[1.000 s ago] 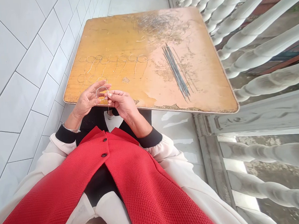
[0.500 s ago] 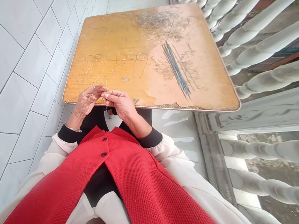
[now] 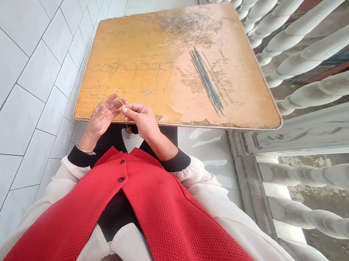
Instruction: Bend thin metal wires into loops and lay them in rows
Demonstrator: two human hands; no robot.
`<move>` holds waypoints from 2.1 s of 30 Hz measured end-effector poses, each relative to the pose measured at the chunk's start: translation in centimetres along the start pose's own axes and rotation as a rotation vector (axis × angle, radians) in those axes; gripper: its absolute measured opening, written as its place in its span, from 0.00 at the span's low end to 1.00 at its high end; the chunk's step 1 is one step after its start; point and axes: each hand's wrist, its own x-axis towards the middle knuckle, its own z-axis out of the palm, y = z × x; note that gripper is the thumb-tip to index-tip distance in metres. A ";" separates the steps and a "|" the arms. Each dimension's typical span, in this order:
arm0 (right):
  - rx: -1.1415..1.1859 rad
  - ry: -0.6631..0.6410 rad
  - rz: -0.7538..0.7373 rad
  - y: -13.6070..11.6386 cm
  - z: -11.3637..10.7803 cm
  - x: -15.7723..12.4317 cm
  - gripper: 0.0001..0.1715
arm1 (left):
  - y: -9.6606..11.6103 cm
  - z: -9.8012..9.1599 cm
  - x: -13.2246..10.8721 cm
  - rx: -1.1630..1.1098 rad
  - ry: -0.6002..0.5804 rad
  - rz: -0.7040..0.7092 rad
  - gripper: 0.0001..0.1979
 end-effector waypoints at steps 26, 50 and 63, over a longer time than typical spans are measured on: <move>-0.034 0.057 -0.003 1.0 0.1 0.0 0.13 | -1.1 1.0 -0.1 -0.180 0.042 -0.158 0.34; -0.135 0.122 -0.010 1.3 -0.8 0.5 0.17 | 0.2 1.1 -0.3 -0.332 0.233 -0.300 0.12; -0.061 0.036 0.089 1.6 -1.6 0.6 0.24 | 2.9 2.7 1.1 -0.067 0.532 -0.383 0.06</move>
